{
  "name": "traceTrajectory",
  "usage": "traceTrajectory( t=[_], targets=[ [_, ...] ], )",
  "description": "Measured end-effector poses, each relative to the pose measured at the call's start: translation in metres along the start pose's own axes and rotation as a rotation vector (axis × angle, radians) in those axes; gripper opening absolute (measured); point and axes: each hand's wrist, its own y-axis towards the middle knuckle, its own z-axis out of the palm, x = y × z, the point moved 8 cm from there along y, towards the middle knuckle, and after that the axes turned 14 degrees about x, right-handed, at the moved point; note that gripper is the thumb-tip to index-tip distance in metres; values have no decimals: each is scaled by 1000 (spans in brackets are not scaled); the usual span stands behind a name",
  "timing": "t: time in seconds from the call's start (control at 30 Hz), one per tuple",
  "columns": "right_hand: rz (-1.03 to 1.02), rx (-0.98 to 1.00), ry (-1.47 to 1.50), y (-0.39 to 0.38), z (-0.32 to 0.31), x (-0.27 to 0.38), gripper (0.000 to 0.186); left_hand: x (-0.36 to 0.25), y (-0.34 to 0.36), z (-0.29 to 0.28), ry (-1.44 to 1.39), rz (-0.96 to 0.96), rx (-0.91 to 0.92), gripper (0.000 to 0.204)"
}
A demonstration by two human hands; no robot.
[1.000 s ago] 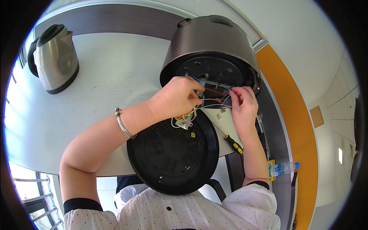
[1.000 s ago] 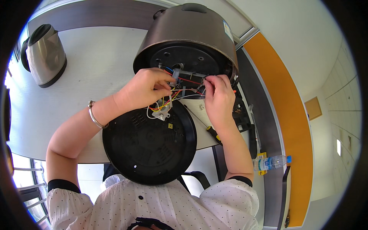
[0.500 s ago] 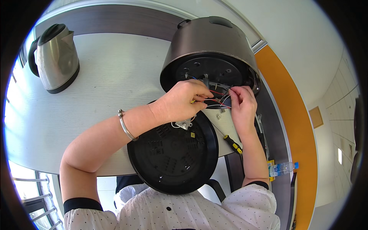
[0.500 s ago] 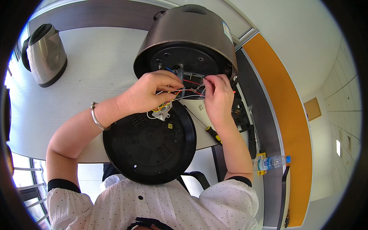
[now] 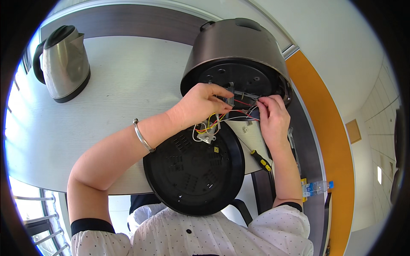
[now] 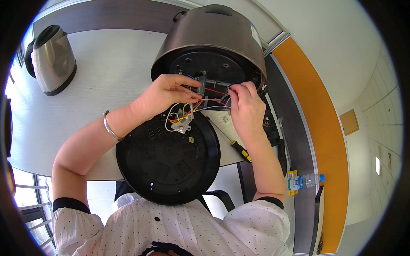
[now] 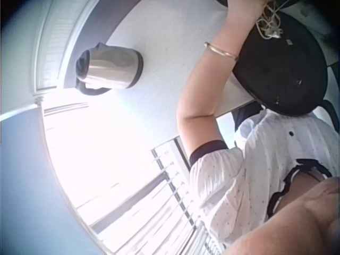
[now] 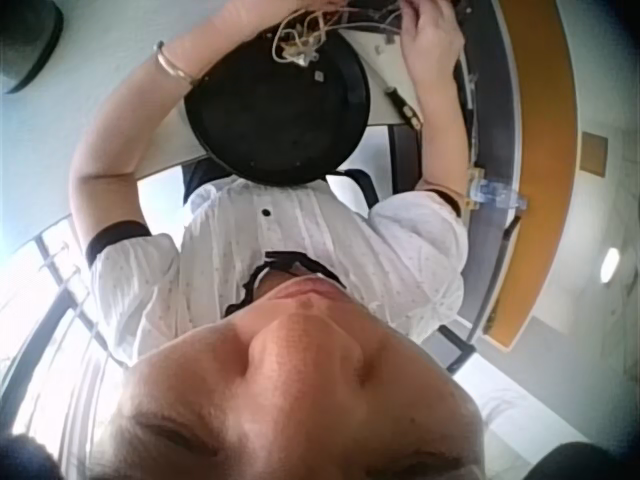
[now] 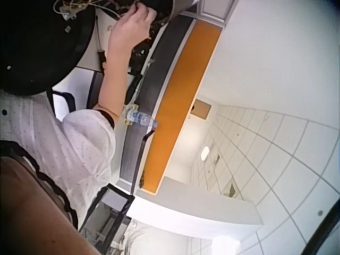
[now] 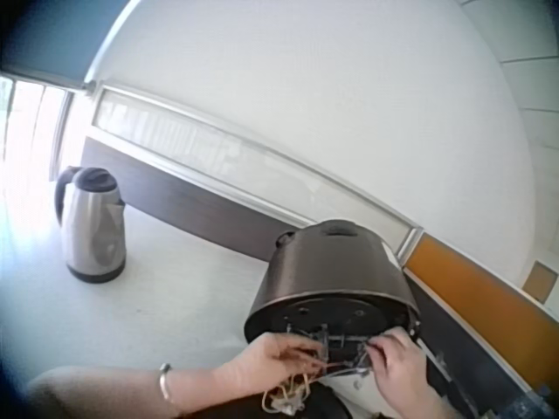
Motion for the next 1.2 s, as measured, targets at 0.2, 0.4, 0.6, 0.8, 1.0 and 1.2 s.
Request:
traceTrajectory(
  t=[0.2, 0.4, 0.6, 0.8, 1.0, 1.2],
  targets=[
    [-139, -3, -158, 0, 0, 12, 9, 0, -2, -1, -13, -38, 3, 35],
    [-151, 13, -183, 0, -2, 13, 8, 1, -3, -3, 13, -44, -47, 34],
    [-102, 3, -165, -1, -2, 9, 7, 3, -6, -11, 347, -27, -181, 28],
    [-135, -8, -133, 0, -6, 10, 8, -30, -9, 7, 1081, 167, -194, 24],
    [-136, -29, -120, 0, -6, 9, 7, -21, 6, 28, 1431, 173, -117, 17],
    [-82, 14, -68, -2, -3, 4, 9, -27, 10, 43, 1522, 328, -54, 12]
  ],
)
